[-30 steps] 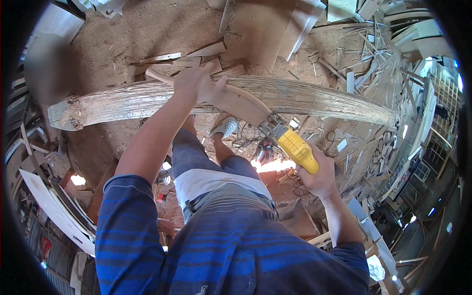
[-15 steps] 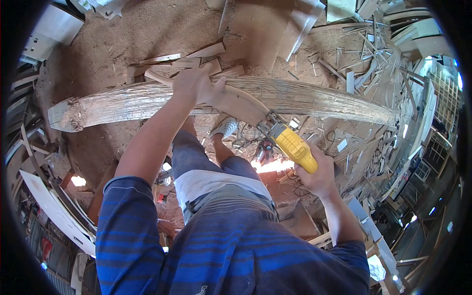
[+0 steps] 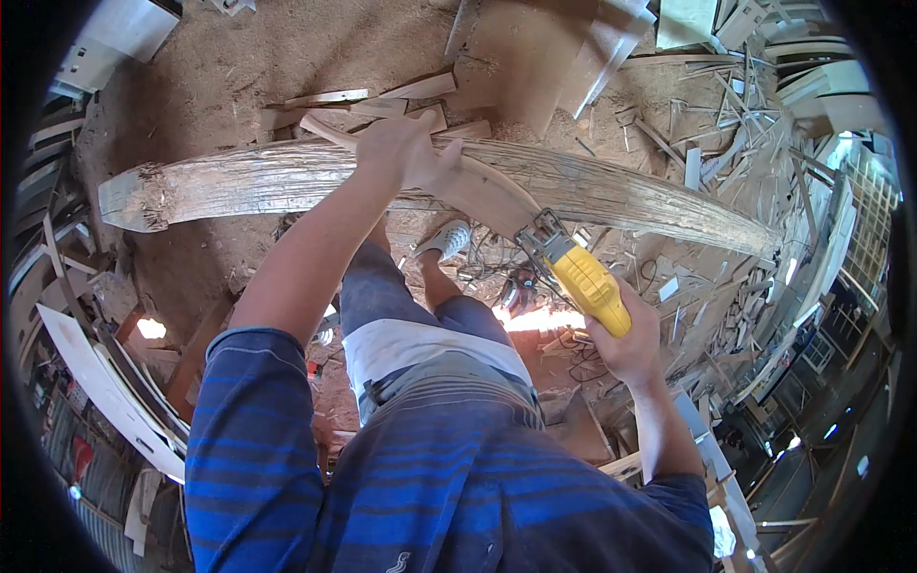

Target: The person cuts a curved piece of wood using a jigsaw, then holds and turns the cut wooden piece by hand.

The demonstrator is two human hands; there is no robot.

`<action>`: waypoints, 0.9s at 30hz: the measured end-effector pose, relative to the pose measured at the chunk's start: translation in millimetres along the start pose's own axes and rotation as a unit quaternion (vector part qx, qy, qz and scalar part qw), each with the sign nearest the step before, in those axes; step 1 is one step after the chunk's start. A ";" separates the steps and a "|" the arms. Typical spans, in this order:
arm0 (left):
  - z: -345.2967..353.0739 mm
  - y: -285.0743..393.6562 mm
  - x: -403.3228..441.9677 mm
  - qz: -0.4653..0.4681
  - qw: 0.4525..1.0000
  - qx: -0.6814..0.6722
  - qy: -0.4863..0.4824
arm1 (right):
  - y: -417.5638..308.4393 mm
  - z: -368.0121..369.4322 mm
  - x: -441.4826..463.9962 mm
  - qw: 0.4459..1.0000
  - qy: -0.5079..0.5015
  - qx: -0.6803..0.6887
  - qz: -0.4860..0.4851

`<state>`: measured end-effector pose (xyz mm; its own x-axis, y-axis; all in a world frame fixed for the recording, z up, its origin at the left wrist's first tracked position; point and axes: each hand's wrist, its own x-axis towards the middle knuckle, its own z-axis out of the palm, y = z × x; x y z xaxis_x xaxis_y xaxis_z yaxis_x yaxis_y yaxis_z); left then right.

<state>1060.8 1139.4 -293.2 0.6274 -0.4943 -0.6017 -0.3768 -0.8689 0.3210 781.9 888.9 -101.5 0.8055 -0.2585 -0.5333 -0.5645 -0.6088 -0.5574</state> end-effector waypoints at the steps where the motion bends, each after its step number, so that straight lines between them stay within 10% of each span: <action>1: -0.2 0.2 -0.1 -0.002 1.000 -0.002 -0.003 | -0.6 0.2 0.2 1.000 0.000 0.002 0.001; 27: -0.8 -4.0 1.1 0.002 0.999 -0.035 -0.009 | -2.7 0.9 8.4 1.000 -0.009 -0.009 -0.015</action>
<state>1063.5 1142.3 -294.6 0.6138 -0.4980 -0.6126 -0.3303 -0.8668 0.3736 790.1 889.0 -105.0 0.8190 -0.2266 -0.5271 -0.5360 -0.6298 -0.5622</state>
